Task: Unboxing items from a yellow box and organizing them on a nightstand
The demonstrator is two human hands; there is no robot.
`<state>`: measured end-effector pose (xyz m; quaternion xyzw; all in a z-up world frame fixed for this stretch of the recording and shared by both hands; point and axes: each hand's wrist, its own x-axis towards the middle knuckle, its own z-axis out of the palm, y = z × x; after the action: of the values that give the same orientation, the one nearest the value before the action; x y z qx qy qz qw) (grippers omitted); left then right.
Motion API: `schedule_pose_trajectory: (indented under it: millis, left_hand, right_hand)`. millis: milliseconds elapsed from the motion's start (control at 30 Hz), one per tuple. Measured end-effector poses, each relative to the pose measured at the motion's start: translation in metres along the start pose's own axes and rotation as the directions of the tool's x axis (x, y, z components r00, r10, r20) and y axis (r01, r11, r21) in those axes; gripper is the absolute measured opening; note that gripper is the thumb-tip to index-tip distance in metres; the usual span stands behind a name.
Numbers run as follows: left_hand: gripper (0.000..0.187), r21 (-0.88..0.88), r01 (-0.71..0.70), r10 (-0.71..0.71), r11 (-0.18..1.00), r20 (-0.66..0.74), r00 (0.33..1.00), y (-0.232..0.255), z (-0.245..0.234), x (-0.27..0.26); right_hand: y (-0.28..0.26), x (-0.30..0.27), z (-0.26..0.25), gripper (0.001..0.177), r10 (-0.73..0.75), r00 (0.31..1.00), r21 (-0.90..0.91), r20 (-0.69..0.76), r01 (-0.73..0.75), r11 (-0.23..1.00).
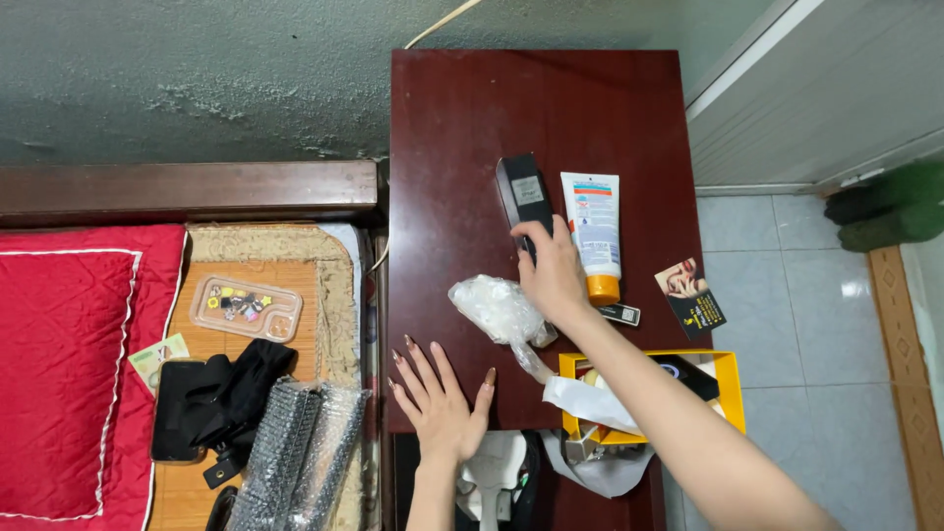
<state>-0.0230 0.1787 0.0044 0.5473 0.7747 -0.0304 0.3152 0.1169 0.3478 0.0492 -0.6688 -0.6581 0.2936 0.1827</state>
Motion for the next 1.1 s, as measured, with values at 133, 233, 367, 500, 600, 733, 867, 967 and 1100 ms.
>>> schedule_pose_trajectory:
  millis: [133, 233, 367, 500, 600, 733, 867, 967, 1100]
  left_hand:
    - [0.096, 0.020, -0.026, 0.027, 0.999, -0.066, 0.997, 0.001, 0.001, -0.001]
    - [0.097, 0.015, 0.000, -0.001, 1.000, 0.017, 1.000, 0.000, -0.001, -0.001]
    - [0.095, 0.011, -0.076, 0.077, 0.997, -0.147, 0.986, -0.004, 0.007, -0.001]
    - [0.090, -0.087, -0.094, 0.099, 0.992, 0.052, 0.994, -0.005, -0.018, -0.009]
    - [0.086, -0.193, -0.174, 0.182, 0.966, 0.024, 0.983, -0.018, -0.019, -0.010]
    - [0.079, -0.300, -0.272, 0.277, 0.914, -0.027, 0.960, -0.031, -0.031, -0.025]
    - [0.041, -0.285, -0.617, 0.532, 0.734, -0.323, 0.783, -0.031, -0.031, -0.072]
    - [0.031, -0.314, -0.725, 0.607, 0.614, -0.400, 0.687, -0.023, -0.001, -0.116]
    - [0.053, -0.704, -0.356, 0.512, 0.615, 0.013, 0.859, 0.003, 0.038, -0.185]
  right_hand:
    - [-0.004, -0.001, -0.022, 0.024, -0.198, 0.968, 0.155, -0.153, 0.222, 0.963]
    - [-0.014, -0.019, -0.046, 0.032, -0.157, 0.977, 0.313, -0.147, 0.197, 0.929]
    - [-0.010, -0.065, -0.070, 0.035, -0.114, 0.975, 0.500, -0.189, 0.195, 0.844]
    - [0.002, -0.124, -0.094, 0.037, -0.128, 0.929, 0.486, -0.347, 0.295, 0.823]
    - [0.005, -0.179, -0.100, 0.034, -0.013, 0.921, 0.507, -0.390, 0.227, 0.831]
    - [0.013, -0.258, -0.095, 0.033, 0.052, 0.904, 0.500, -0.425, 0.186, 0.846]
    - [0.027, -0.328, -0.084, 0.035, 0.086, 0.873, 0.451, -0.480, 0.161, 0.878]
    - [0.053, -0.382, -0.059, 0.034, 0.024, 0.864, 0.324, -0.503, 0.163, 0.932]
    - [0.072, -0.428, -0.027, 0.032, -0.120, 0.866, 0.043, -0.485, 0.160, 0.986]
